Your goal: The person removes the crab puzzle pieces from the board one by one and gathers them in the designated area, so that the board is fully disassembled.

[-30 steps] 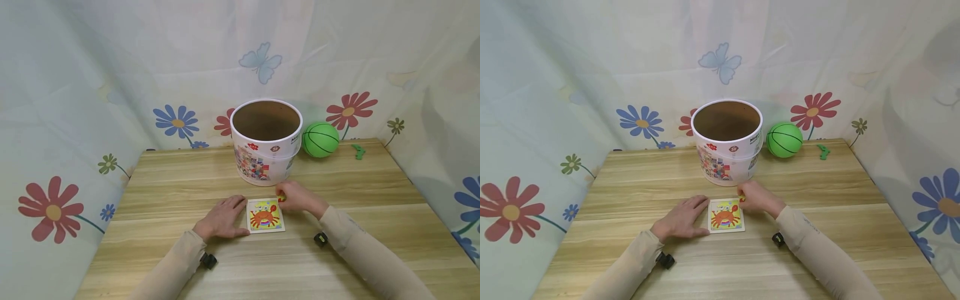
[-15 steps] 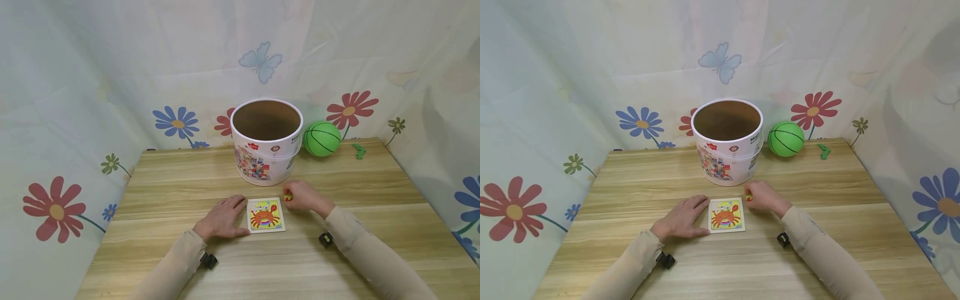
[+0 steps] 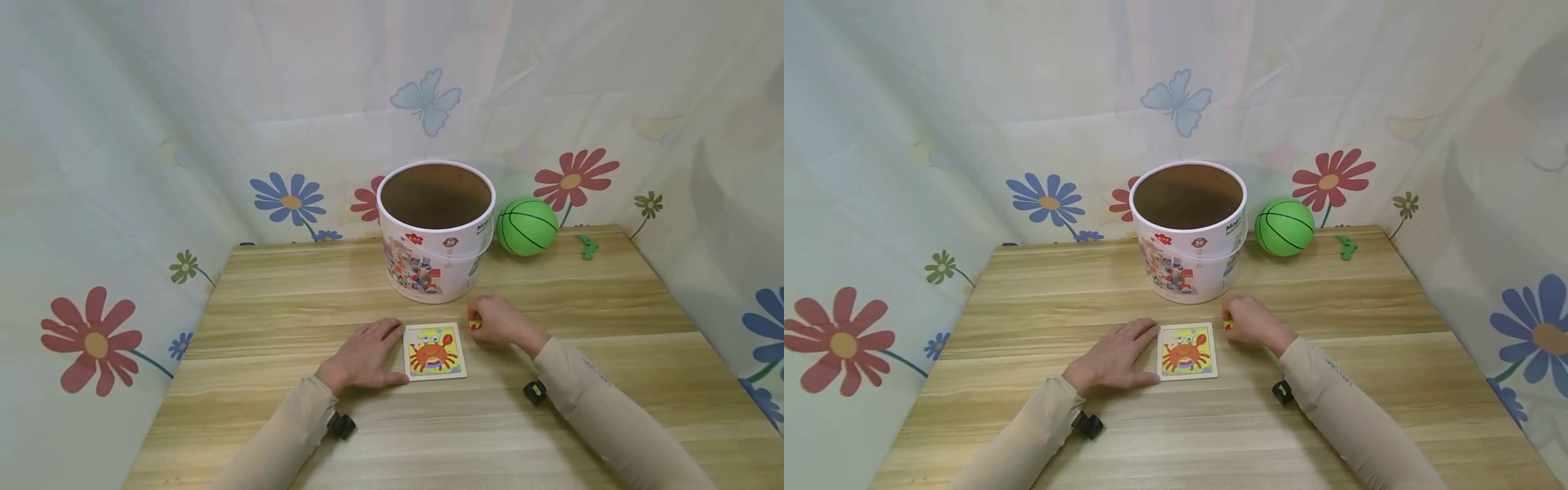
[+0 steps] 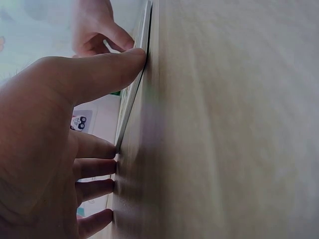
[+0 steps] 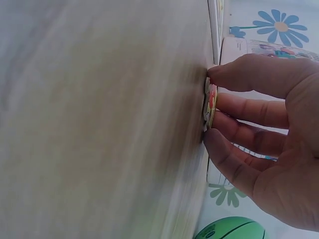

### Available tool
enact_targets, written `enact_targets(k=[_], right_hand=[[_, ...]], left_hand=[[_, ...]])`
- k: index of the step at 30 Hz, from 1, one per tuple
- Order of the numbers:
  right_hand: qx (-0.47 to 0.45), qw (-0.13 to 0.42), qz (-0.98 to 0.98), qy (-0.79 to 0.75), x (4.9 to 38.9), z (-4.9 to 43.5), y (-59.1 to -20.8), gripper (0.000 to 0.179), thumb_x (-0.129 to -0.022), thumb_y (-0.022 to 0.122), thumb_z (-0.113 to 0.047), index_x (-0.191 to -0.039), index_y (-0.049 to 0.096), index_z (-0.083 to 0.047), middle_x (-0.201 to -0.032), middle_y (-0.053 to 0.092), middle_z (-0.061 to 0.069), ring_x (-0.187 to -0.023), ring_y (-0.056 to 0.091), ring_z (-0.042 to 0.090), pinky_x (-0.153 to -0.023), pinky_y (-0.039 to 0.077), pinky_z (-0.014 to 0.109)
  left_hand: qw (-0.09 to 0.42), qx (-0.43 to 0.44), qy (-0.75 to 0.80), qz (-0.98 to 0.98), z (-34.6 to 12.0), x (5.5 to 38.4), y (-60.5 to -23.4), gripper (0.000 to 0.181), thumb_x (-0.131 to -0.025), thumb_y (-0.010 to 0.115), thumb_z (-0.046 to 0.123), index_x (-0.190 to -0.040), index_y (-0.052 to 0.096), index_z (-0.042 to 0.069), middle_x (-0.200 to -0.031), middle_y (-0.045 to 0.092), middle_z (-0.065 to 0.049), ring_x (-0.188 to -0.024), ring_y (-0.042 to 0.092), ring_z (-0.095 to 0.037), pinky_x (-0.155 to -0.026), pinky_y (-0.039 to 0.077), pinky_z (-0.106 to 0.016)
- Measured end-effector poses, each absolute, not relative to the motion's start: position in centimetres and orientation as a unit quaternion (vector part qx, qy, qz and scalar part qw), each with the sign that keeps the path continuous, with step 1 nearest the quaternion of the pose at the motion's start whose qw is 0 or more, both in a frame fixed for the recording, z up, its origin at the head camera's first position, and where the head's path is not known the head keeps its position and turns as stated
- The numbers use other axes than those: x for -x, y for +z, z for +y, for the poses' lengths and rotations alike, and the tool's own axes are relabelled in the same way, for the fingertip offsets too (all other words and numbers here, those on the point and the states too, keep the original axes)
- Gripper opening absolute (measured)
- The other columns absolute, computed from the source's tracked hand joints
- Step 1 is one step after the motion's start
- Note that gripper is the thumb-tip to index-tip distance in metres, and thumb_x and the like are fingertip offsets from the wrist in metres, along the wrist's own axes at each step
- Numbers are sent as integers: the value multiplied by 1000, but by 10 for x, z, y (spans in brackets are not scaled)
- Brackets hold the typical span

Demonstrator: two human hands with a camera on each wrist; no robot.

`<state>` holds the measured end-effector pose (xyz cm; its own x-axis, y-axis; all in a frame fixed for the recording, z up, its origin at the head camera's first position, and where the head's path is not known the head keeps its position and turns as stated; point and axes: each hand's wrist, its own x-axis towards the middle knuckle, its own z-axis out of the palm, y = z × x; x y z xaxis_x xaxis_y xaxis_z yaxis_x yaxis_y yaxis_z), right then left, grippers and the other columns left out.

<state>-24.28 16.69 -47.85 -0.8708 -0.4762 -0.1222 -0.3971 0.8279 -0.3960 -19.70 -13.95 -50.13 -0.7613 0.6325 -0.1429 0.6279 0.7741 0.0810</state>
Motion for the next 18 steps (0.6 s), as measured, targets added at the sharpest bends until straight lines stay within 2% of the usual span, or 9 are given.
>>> enact_targets(k=[10, 18], right_hand=[[243, 105, 949, -169, 246, 168, -479, 13, -74, 77, -10, -85, 70, -8, -80, 64, 2, -75, 54, 17, -72, 50, 35], [243, 114, 949, -168, 245, 169, -476, 16, -75, 78, -13, -90, 72, -8, -82, 65, 3, -75, 55, 16, -72, 50, 34]], left_hand=[[83, -332, 19, 939, -139, 198, -501, 100, -81, 51, 77, -154, 29, 13, -157, 29, -6, -145, 27, -24, -117, 25, -46], [86, -333, 21, 939, -139, 196, -501, 100, -81, 51, 77, -154, 29, 12, -157, 28, -7, -145, 26, -25, -117, 25, -47]])
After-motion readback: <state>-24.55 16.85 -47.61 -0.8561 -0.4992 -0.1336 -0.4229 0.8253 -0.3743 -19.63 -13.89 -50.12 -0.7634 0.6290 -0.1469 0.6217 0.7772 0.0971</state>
